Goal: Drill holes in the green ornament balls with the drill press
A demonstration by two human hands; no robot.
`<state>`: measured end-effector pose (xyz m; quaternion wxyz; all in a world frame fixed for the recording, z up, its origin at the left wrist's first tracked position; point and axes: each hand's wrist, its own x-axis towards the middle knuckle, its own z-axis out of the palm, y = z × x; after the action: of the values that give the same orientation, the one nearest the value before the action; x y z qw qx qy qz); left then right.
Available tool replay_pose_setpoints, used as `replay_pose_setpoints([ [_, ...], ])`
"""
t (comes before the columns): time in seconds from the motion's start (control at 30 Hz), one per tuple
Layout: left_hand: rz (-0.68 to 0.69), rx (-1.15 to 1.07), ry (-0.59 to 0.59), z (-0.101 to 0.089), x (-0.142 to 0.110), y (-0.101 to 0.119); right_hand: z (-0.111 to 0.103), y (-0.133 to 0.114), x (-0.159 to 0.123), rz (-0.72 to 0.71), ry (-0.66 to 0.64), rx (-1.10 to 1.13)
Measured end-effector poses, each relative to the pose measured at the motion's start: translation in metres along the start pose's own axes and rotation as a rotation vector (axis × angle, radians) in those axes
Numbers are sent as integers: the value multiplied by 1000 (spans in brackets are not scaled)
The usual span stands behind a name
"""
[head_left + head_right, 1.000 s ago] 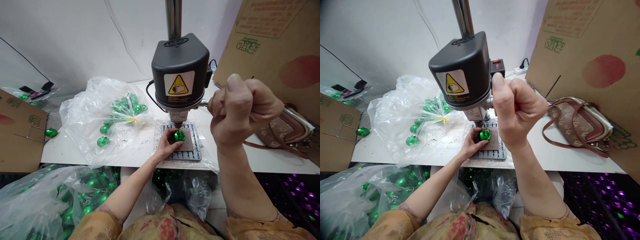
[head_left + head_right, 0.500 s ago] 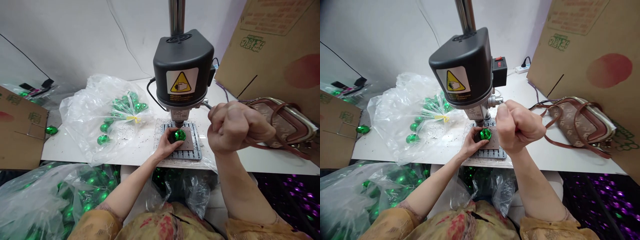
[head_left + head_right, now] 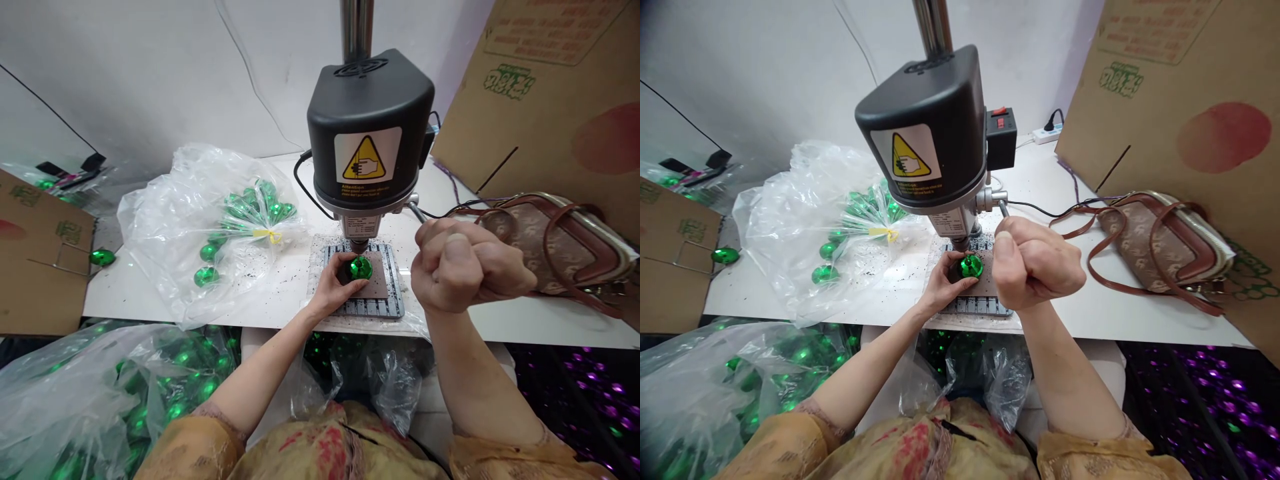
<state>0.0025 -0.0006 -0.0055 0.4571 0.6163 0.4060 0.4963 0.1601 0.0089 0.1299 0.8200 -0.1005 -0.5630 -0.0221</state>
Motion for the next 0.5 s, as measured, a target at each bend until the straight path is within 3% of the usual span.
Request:
replay_pose_setpoints([
  [0.27,4,12,12,0,0,2,-6,-2,-13,11,-6,-20],
  [0.37,12,25,23,2,-1,4,2,-12,5,120,13,-66],
  [0.4,23,46,45,3,-1,5,7,-14,14,240,-23,-126],
  [0.5,79,162,165,7,-8,14,21,-17,36,325,90,-148],
])
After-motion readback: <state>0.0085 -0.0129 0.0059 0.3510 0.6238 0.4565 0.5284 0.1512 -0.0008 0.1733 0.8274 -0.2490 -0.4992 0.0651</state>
